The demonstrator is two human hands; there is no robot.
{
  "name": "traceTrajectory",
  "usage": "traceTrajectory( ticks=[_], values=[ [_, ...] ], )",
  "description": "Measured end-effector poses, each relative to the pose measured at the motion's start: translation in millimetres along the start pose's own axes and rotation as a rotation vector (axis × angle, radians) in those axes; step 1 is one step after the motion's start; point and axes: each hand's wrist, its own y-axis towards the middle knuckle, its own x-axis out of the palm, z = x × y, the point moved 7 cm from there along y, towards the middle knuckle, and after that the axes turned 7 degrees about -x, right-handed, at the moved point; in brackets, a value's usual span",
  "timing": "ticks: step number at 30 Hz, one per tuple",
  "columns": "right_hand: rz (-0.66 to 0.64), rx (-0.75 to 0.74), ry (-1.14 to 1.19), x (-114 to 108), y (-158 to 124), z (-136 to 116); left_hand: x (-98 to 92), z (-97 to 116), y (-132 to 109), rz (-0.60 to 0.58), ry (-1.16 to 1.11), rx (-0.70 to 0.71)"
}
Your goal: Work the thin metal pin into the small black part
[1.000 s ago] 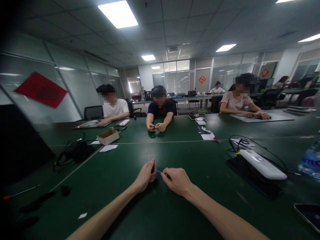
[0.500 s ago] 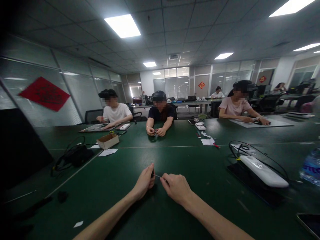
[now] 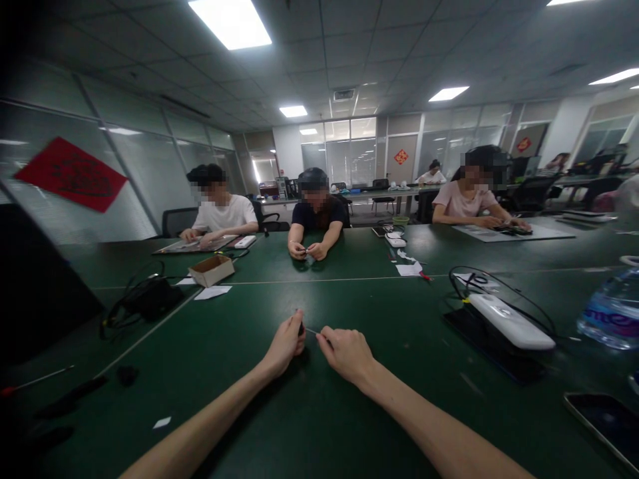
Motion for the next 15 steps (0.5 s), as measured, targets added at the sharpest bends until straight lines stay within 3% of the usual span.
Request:
traceTrajectory(
  ticks=[3,5,10,15],
  values=[
    [0.072,0.164,0.078,-3.8,3.2,22.1,10.8,9.5,-9.1,-0.081,0.141,0.089],
    [0.080,0.194,0.124,-5.0,4.5,28.2,10.6,8.1,-9.4,-0.094,0.097,0.064],
    [0.024,0.031,0.123,-6.6,3.8,8.7,-2.4,-6.0,3.9,-0.083,-0.230,-0.080],
    [-0.040,-0.116,0.039,-4.6,2.5,-10.2,-5.5,-9.3,7.7,-0.102,-0.304,-0.098]
  ],
)
